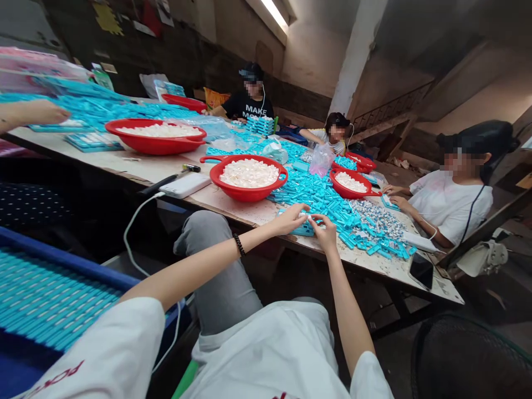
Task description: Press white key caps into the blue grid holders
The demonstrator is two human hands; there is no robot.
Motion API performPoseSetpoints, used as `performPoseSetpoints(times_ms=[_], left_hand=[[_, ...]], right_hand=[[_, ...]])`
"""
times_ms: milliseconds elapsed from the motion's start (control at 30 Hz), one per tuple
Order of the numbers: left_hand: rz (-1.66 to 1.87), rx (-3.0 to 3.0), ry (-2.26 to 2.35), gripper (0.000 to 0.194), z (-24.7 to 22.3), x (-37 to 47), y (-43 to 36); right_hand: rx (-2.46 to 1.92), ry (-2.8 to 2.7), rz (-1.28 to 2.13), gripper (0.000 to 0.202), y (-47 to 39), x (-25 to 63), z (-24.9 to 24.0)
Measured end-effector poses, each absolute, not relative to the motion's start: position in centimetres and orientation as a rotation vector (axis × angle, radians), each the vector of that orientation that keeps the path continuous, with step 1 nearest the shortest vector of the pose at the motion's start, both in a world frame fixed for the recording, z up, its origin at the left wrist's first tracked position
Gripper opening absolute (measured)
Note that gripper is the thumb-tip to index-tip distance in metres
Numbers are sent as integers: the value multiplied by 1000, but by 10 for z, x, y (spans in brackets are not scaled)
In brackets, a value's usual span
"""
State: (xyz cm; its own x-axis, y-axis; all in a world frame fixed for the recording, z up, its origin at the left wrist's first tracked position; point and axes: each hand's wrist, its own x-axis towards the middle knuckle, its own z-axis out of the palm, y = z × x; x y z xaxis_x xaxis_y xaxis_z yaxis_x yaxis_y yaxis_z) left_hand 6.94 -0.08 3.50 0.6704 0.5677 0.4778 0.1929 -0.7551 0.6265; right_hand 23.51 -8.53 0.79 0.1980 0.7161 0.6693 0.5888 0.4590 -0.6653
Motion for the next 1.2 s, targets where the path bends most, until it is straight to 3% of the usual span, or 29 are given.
performPoseSetpoints(times_ms=[300,900,1200], left_hand=[[831,2930,612,53,12,40,-15],[924,2923,680,49,-12,47,-19],[972,3035,724,53,-12,52,-28]], right_hand=[[-1262,-1681,107,24,-79,235,5],[-1289,-1842,-38,16,-72,231,1],[-1252,-1820,31,26,-71,234,-3]])
